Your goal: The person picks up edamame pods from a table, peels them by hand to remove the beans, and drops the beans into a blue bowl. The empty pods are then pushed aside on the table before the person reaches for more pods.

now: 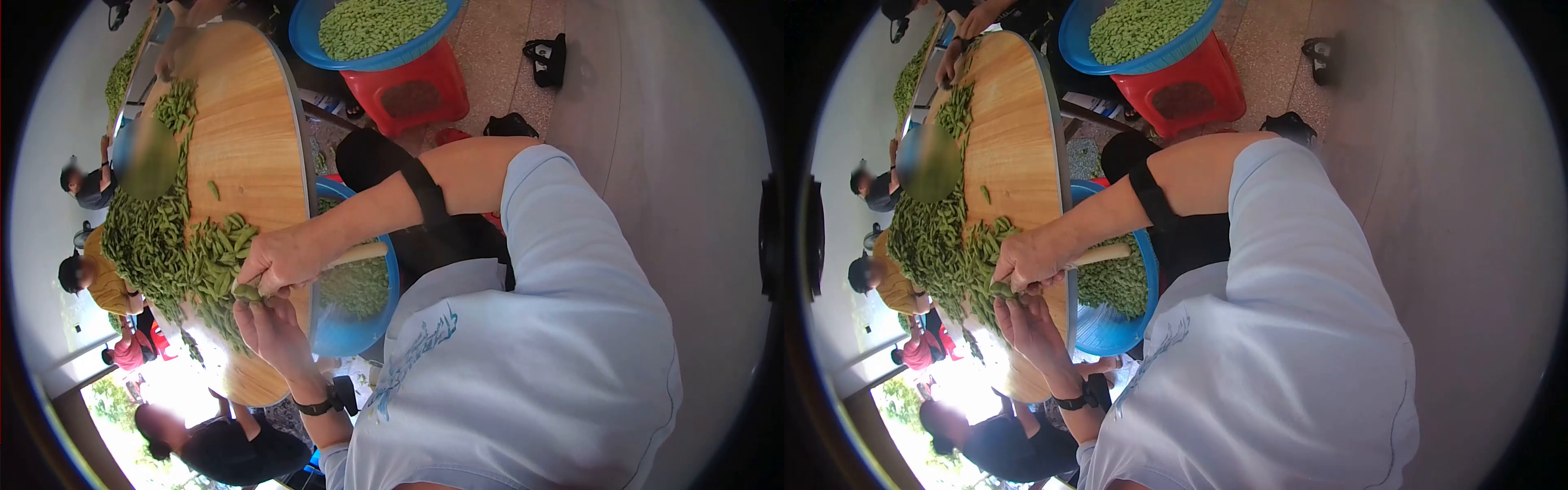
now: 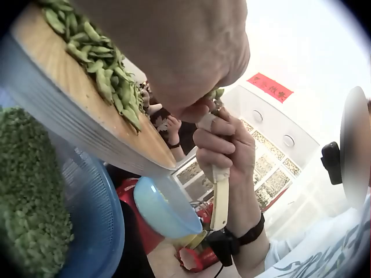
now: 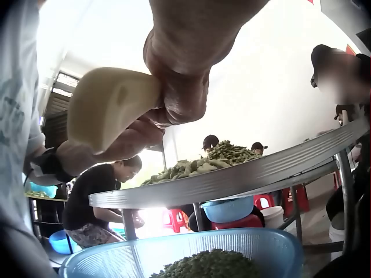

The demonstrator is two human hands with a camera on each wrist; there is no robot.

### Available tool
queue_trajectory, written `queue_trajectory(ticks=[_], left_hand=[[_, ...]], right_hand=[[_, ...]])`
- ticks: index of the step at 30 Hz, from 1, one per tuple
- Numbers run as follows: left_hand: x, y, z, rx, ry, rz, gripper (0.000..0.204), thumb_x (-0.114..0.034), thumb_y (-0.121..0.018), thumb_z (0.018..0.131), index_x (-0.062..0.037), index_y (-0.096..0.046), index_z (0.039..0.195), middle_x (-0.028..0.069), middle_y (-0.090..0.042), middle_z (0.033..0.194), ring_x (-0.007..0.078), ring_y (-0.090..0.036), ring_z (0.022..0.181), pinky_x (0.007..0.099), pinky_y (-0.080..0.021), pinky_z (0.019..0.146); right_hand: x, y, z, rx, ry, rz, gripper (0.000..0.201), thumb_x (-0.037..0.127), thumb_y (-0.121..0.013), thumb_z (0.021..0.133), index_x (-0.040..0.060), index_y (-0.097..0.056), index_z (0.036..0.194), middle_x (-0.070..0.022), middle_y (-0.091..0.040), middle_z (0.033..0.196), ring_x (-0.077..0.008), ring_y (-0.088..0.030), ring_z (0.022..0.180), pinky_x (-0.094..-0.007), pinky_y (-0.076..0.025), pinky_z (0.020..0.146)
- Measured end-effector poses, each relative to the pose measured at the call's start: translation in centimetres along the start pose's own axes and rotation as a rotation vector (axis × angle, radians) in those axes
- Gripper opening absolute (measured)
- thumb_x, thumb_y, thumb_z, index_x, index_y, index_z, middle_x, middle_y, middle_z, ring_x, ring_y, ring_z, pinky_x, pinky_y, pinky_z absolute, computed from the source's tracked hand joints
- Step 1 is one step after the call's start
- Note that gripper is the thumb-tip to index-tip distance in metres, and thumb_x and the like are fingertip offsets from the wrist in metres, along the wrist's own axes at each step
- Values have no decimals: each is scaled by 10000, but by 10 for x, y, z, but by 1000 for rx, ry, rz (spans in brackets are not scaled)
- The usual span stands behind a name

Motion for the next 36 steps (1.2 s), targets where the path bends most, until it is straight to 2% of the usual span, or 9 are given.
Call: queue_trajectory(ticks=[8, 10, 13, 21, 25, 27, 28, 31, 36], left_hand=[[2, 29, 5, -28, 38, -204, 188, -129, -489, 960, -52, -495, 1131, 62, -564, 926, 81, -463, 643, 200, -410, 545], [4, 25, 5, 301, 115, -471, 207, -114, -492, 956, -32, -503, 1146, 98, -593, 1006, 81, -486, 598, 185, -413, 480], [9, 29, 7, 25, 194, -400, 209, -108, -486, 957, -8, -513, 1138, 116, -615, 1014, 73, -497, 565, 162, -386, 436], [-29, 34, -19, -73, -437, 1051, 173, -24, -652, 825, -12, -596, 988, 52, -643, 794, 87, -583, 617, 225, -459, 533], [-35, 44, -31, -90, -586, 1135, 190, -67, -640, 846, -6, -609, 1023, 53, -625, 725, 82, -566, 560, 233, -457, 522], [-14, 63, -26, -43, 28, 548, 221, -109, -598, 893, -1, -609, 1086, 41, -618, 701, 85, -558, 535, 243, -441, 485], [-8, 64, -27, -45, 132, 342, 230, -126, -536, 936, 5, -611, 1109, 27, -611, 700, 82, -542, 528, 228, -410, 453], [11, 71, -32, -25, 340, -98, 227, -146, -515, 956, -4, -620, 1097, 10, -591, 691, 69, -507, 517, 197, -379, 447], [9, 73, -41, -100, 268, -9, 230, -168, -512, 958, -5, -616, 1083, 20, -585, 684, 62, -486, 488, 187, -349, 416]], right_hand=[[1, -10, -4, 2, -123, 372, 293, 39, -501, 835, 52, -642, 1091, -5, -520, 652, -55, -398, 461, -223, -294, 378], [1, -14, -2, 37, -151, 480, 342, 35, -507, 829, 53, -628, 1149, -9, -521, 655, -53, -391, 461, -219, -288, 377], [-7, -13, -2, -23, -263, 497, 361, 45, -517, 848, 45, -586, 1203, -27, -530, 676, -52, -394, 471, -212, -284, 374], [-28, -31, 2, -113, -449, 545, 324, 111, -526, 909, 49, -521, 1228, -35, -507, 707, -57, -389, 478, -204, -297, 370], [-41, -35, 4, -181, -533, 563, 356, 107, -525, 912, 59, -507, 1265, -33, -508, 714, -58, -408, 493, -198, -307, 375], [-41, -41, 7, -157, -526, 540, 341, 105, -519, 920, 63, -514, 1258, -35, -511, 716, -59, -407, 491, -194, -303, 378], [-46, -40, 7, -196, -501, 540, 327, 102, -514, 923, 66, -523, 1248, -37, -514, 720, -60, -409, 489, -194, -299, 378], [-48, -46, 13, -247, -468, 399, 269, 109, -503, 940, 48, -556, 1196, -26, -517, 692, -54, -414, 472, -195, -298, 382], [-51, -45, 20, -227, -316, -27, 273, 117, -496, 950, 6, -561, 1191, 13, -506, 618, -38, -405, 444, -190, -316, 395]])
Point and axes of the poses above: each hand's wrist, its own z-axis towards the middle knuckle, its own y-axis out of the back of the hand, x = y × z, the point moved 5 cm from there along z, towards the middle knuckle
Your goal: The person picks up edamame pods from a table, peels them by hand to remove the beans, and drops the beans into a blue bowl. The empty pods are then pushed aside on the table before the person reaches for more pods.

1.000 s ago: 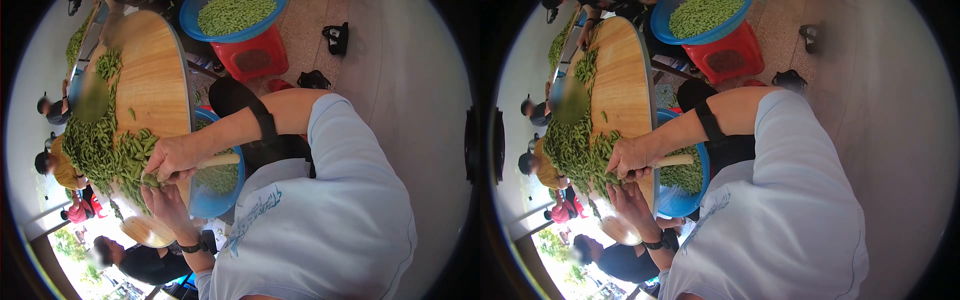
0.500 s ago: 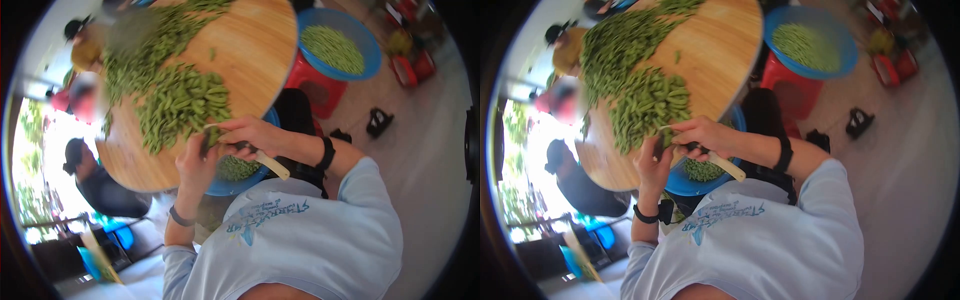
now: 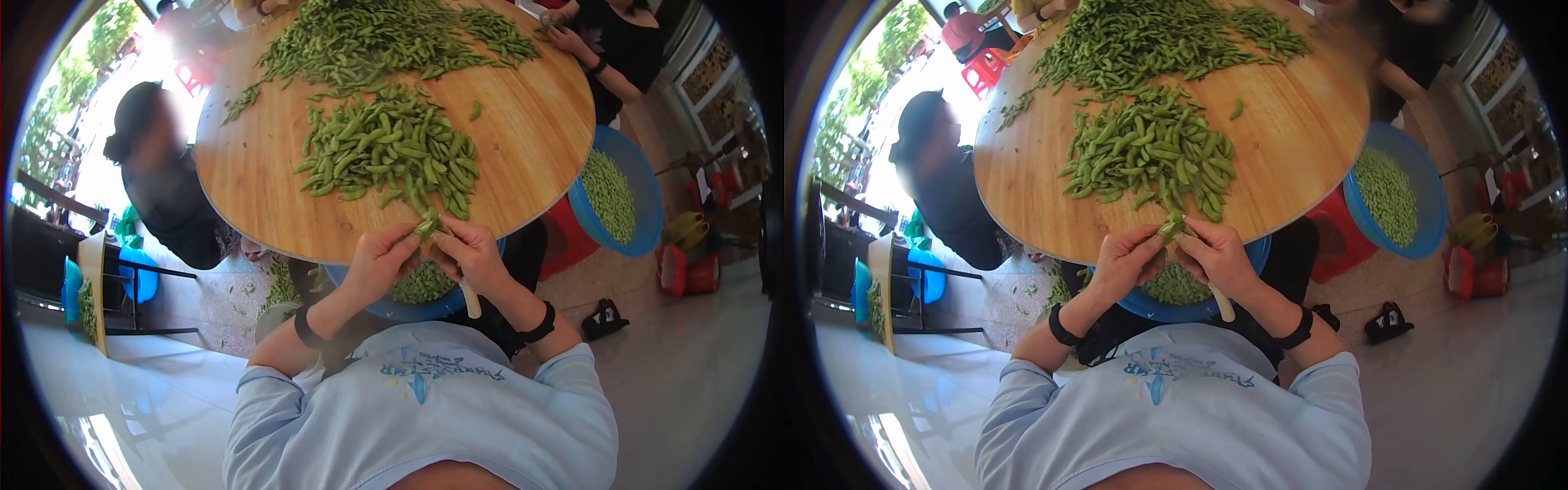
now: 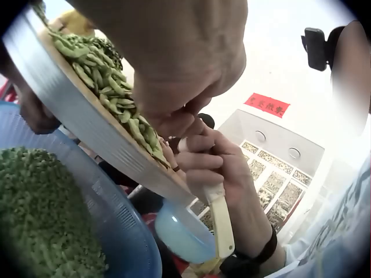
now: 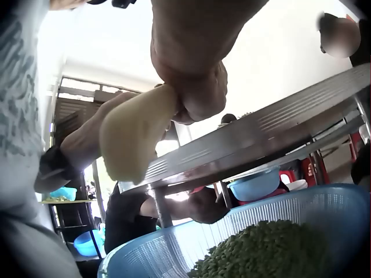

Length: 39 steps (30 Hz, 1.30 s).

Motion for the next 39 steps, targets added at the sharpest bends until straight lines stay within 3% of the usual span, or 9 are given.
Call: queue_trajectory(ticks=[7, 9, 12, 18, 25, 27, 32, 34, 39], left_hand=[[-5, 2, 6, -77, -71, -85, 187, -136, -511, 940, 17, -586, 1018, 41, -586, 698, 77, -497, 470, 188, -339, 390], [7, 5, 13, -50, -41, -191, 181, -111, -508, 927, 23, -581, 1025, 57, -592, 713, 89, -500, 471, 191, -338, 384], [14, 2, 14, -59, 42, -391, 176, -56, -491, 894, 32, -579, 1018, 84, -599, 732, 112, -515, 482, 203, -344, 377], [31, 9, 21, -8, 79, -439, 223, 29, -448, 827, 30, -598, 992, 92, -604, 763, 118, -549, 548, 227, -387, 401], [23, 2, 14, 13, -93, -138, 196, -24, -557, 873, 28, -586, 1061, 43, -633, 846, 89, -584, 694, 215, -461, 523], [19, 1, 10, -17, -217, -9, 200, -52, -578, 885, 29, -580, 1067, 43, -636, 867, 90, -594, 719, 222, -479, 561], [4, -1, 3, -57, -315, 283, 229, -75, -595, 886, 29, -576, 1089, 58, -662, 887, 114, -627, 777, 245, -508, 668], [19, -2, 9, 18, -203, -274, 214, -34, -597, 886, 30, -569, 1088, 55, -653, 929, 89, -603, 779, 236, -507, 710], [19, 6, 1, -65, -212, 6, 188, -28, -603, 878, 29, -584, 1056, 53, -646, 917, 89, -604, 782, 229, -511, 700]], right_hand=[[-3, -10, -2, -150, 133, -236, 345, 56, -531, 913, -8, -537, 1251, -16, -576, 679, -52, -506, 540, -208, -396, 469], [-4, -12, -3, -224, 447, -620, 417, 20, -581, 868, -12, -516, 1279, -60, -595, 696, -107, -566, 580, -252, -438, 507], [4, -19, -5, -223, 593, -754, 447, -14, -610, 827, -16, -523, 1266, -114, -614, 749, -179, -604, 597, -280, -465, 528], [5, -26, -12, -173, 617, -1126, 437, -28, -608, 811, -15, -541, 1243, -145, -638, 832, -241, -635, 648, -286, -486, 558], [10, -11, -12, -171, 520, -715, 379, 16, -582, 871, -12, -545, 1247, -67, -612, 747, -103, -541, 551, -270, -434, 466], [1, -2, -12, -148, -32, -257, 348, 47, -551, 911, -4, -547, 1254, -19, -595, 720, -30, -481, 550, -200, -390, 462], [0, -5, -15, -138, 38, -276, 332, 64, -540, 925, -4, -548, 1249, -7, -595, 710, -24, -491, 556, -173, -374, 476], [-4, -7, -16, -161, 85, -359, 326, 61, -540, 924, -12, -548, 1241, -16, -598, 711, -38, -509, 562, -186, -392, 481], [-4, -19, -19, -112, 471, -782, 369, 17, -535, 900, -72, -482, 1254, -56, -592, 747, -109, -602, 640, -252, -475, 570]])
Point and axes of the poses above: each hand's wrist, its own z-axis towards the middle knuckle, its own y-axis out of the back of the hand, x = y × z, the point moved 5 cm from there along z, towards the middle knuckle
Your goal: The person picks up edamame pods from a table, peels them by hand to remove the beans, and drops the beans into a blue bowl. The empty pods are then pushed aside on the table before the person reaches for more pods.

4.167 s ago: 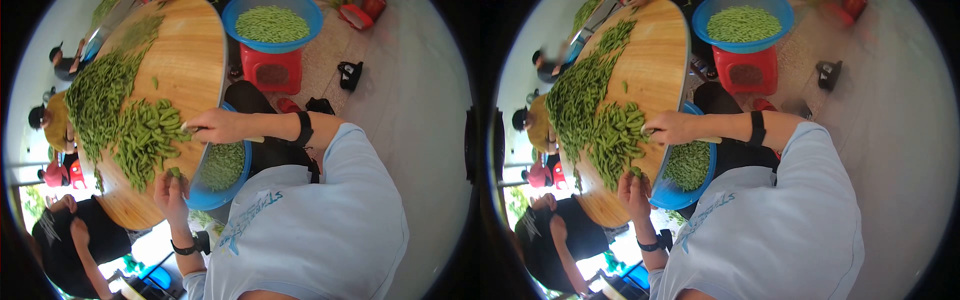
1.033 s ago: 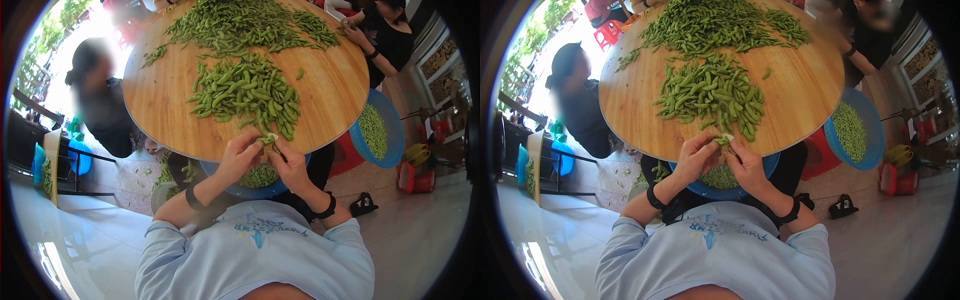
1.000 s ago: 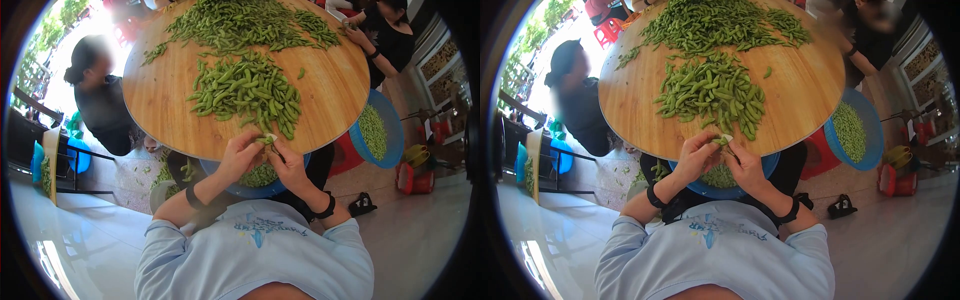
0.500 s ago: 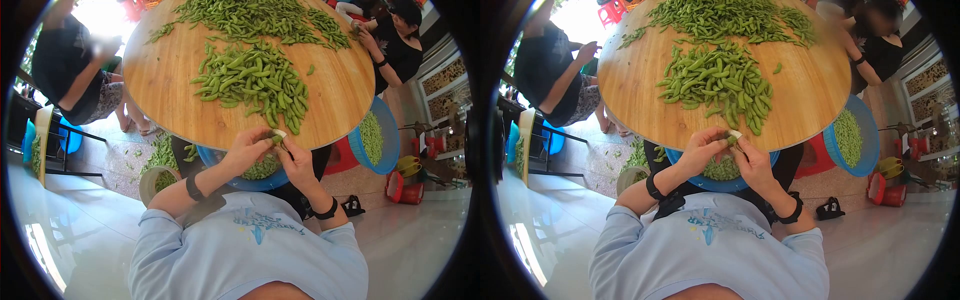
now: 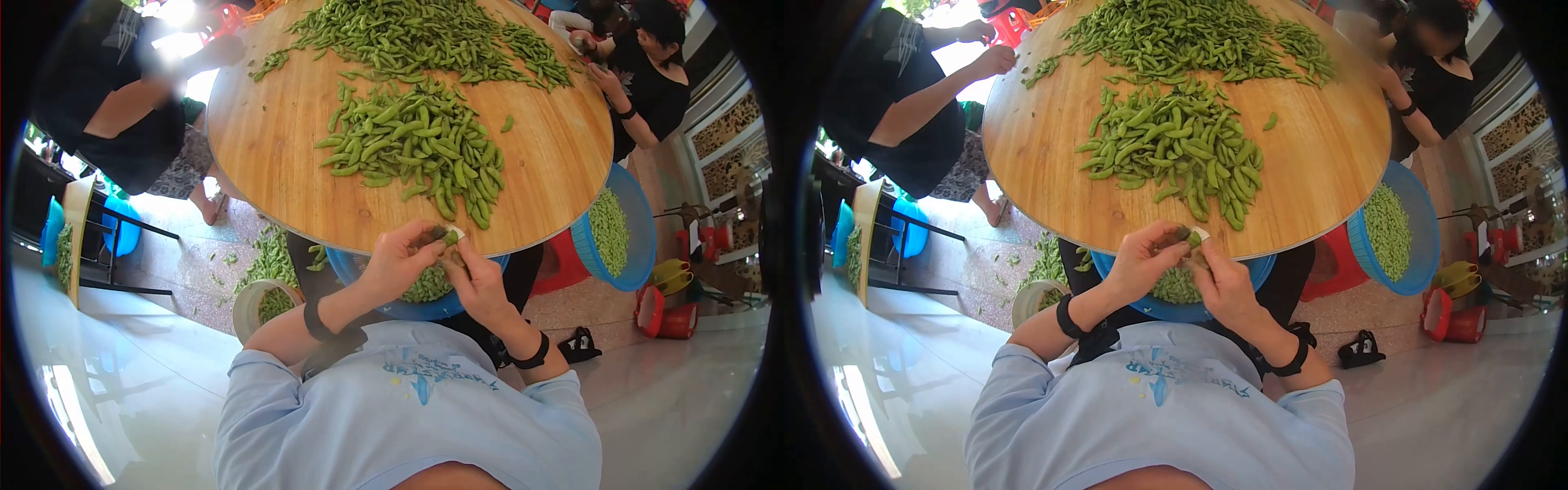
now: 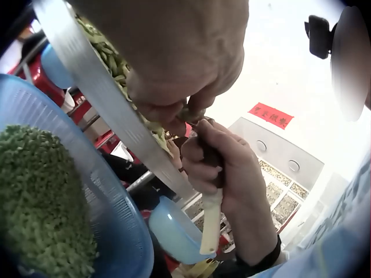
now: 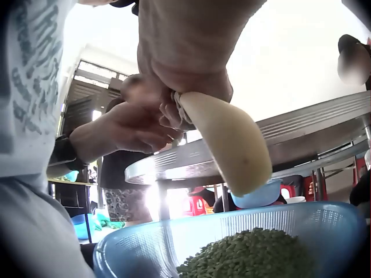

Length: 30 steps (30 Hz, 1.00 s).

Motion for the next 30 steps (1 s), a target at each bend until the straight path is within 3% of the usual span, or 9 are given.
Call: queue_trajectory(ticks=[4, 10, 12, 14, 16, 20, 24, 28, 30], left_hand=[[4, 11, 1, -14, -14, -42, 168, -39, -600, 880, 27, -599, 1035, 44, -642, 899, 78, -596, 768, 207, -496, 654], [3, 39, -1, -96, 4, -104, 155, -87, -601, 883, 5, -623, 1006, 21, -644, 830, 68, -570, 701, 214, -457, 578], [-20, 65, -13, -201, -134, 128, 149, -58, -608, 845, 0, -629, 980, 31, -632, 768, 96, -569, 663, 253, -450, 555], [-64, 88, -33, -92, -206, 838, 180, -49, -624, 801, -16, -636, 977, 88, -632, 764, 189, -617, 667, 314, -479, 587], [-76, 105, -52, 15, -2, 1467, 177, -58, -630, 781, -26, -635, 955, 147, -620, 803, 305, -625, 726, 359, -494, 638], [-79, 91, -47, 123, -156, 1451, 140, -89, -627, 802, -20, -627, 924, 167, -610, 825, 364, -597, 762, 411, -482, 651], [-82, 37, 6, 63, -477, 1007, 135, -112, -617, 820, -7, -615, 906, 184, -565, 783, 378, -580, 753, 440, -462, 633], [-51, 6, 58, 101, -480, 1028, 195, -176, -637, 826, -1, -608, 907, 201, -580, 766, 400, -582, 732, 444, -466, 626], [-34, -4, 72, 157, -209, 1165, 276, -241, -656, 813, 24, -588, 852, 224, -598, 719, 417, -591, 703, 456, -474, 622]], right_hand=[[11, -2, 6, -28, 21, -28, 408, -1, -534, 887, -77, -460, 1281, -51, -583, 757, -109, -607, 652, -261, -480, 581], [-14, 7, 12, 20, -288, 253, 431, 9, -532, 891, -54, -454, 1310, -24, -543, 725, -87, -558, 629, -233, -464, 588], [-25, 16, 9, -50, -327, 297, 403, 28, -540, 894, -48, -477, 1285, -11, -526, 704, -75, -532, 616, -215, -447, 578], [-29, 26, 7, -46, -353, 296, 397, 34, -527, 907, -30, -478, 1295, 2, -538, 716, -54, -495, 591, -200, -410, 538], [-33, 27, 5, -52, -385, 299, 391, 41, -514, 919, -11, -479, 1305, 16, -549, 729, -33, -458, 566, -184, -374, 498], [-6, 18, 15, 16, -62, 17, 391, 55, -568, 872, -5, -513, 1255, -64, -586, 764, -141, -519, 578, -252, -430, 528], [31, -5, 37, 76, 291, -406, 357, 96, -657, 771, 15, -576, 1110, -138, -564, 884, -284, -584, 711, -348, -487, 589], [26, -33, 37, 169, 346, -533, 300, 109, -664, 738, 14, -577, 1009, -132, -545, 941, -303, -585, 806, -400, -497, 612], [24, -38, 32, 211, 357, -603, 257, 93, -641, 749, 3, -570, 980, -128, -546, 943, -282, -582, 791, -370, -500, 591]])
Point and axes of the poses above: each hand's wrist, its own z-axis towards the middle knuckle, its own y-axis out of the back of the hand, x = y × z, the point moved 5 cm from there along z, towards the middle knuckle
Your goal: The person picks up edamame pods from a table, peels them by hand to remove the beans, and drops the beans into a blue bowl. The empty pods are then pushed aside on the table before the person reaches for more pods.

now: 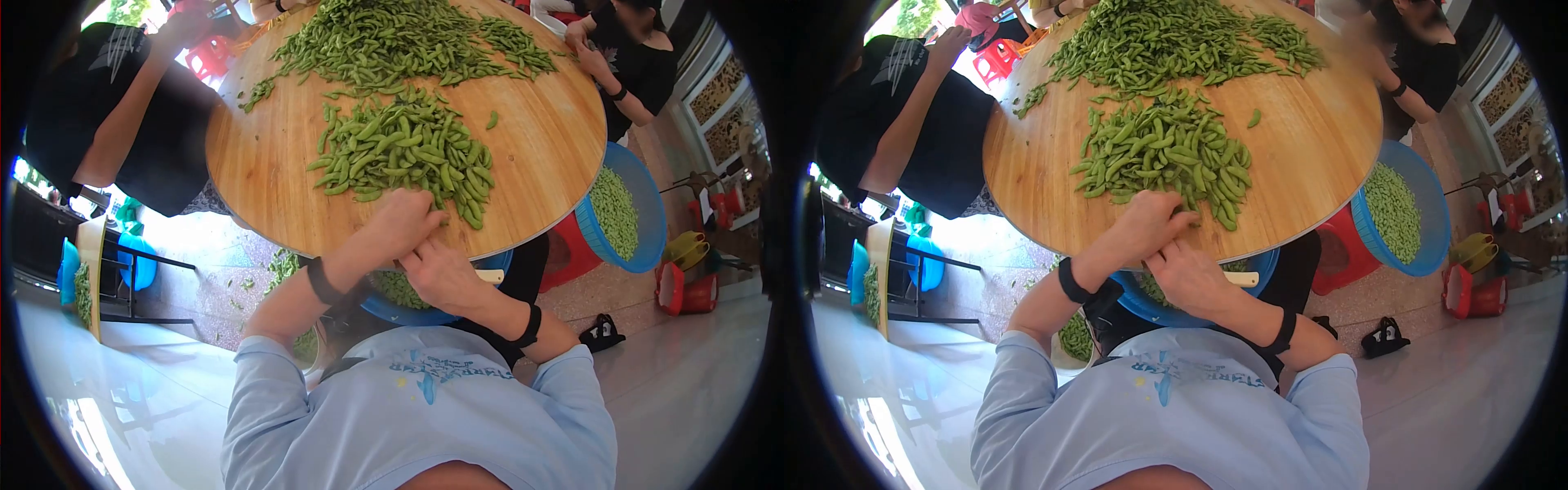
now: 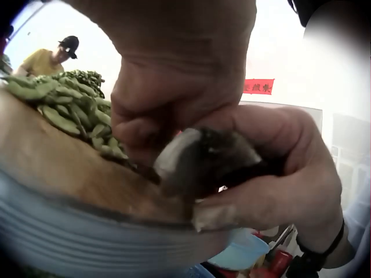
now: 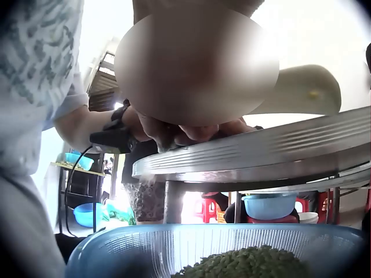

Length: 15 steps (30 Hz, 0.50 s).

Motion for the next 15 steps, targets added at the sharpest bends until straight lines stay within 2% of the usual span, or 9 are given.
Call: queue_trajectory(ticks=[4, 6, 7, 9, 10, 12, 13, 15], left_hand=[[-6, -5, 3, 26, 70, 79, 316, -272, -649, 805, 36, -583, 825, 245, -617, 719, 407, -621, 724, 465, -495, 669], [-10, -5, 3, -75, 1, 122, 368, -312, -674, 788, 42, -578, 811, 238, -624, 695, 401, -631, 702, 466, -497, 647], [-10, -5, 5, -74, -2, 120, 368, -312, -674, 788, 42, -578, 811, 238, -624, 695, 401, -631, 702, 466, -497, 647], [-5, -6, 11, -22, 87, 54, 379, -322, -692, 771, 37, -579, 815, 238, -637, 729, 390, -643, 726, 461, -502, 646], [-6, -5, 11, -27, 90, 50, 379, -322, -692, 771, 37, -579, 815, 238, -637, 729, 390, -643, 726, 461, -502, 646], [-8, -3, 13, -3, 119, 60, 381, -326, -687, 761, 30, -565, 818, 239, -624, 724, 414, -625, 764, 472, -494, 693], [-7, -2, 13, -11, 120, 60, 381, -326, -687, 761, 30, -565, 818, 239, -624, 724, 414, -625, 764, 472, -494, 693], [-4, -4, 14, -1, 109, 80, 316, -275, -647, 781, 28, -574, 830, 247, -627, 752, 407, -626, 784, 472, -492, 707]], right_hand=[[6, 13, -25, 113, 5, 90, 242, 78, -579, 765, -23, -550, 983, -125, -526, 900, -282, -573, 797, -357, -519, 604], [9, 17, -37, 118, 24, 116, 233, 87, -600, 777, -15, -547, 980, -128, -514, 884, -278, -583, 784, -347, -512, 578], [6, 16, -40, 119, 21, 115, 233, 87, -600, 777, -15, -547, 980, -128, -514, 884, -278, -583, 784, -347, -512, 578], [-2, 21, -44, -26, -10, 184, 245, 104, -625, 802, -8, -550, 1007, -126, -526, 856, -275, -592, 744, -340, -501, 562], [-3, 23, -45, -22, -5, 183, 245, 104, -625, 802, -8, -550, 1007, -126, -526, 856, -275, -592, 744, -340, -501, 562], [-13, 29, -45, -85, -130, 459, 283, 87, -625, 827, -5, -552, 1084, -115, -520, 778, -240, -589, 681, -321, -487, 551], [-15, 29, -45, -84, -123, 456, 283, 87, -625, 827, -5, -552, 1084, -115, -520, 778, -240, -589, 681, -321, -487, 551], [-30, 28, -47, -126, -312, 703, 348, 87, -557, 882, -8, -501, 1213, -81, -515, 717, -157, -551, 616, -273, -451, 509]])
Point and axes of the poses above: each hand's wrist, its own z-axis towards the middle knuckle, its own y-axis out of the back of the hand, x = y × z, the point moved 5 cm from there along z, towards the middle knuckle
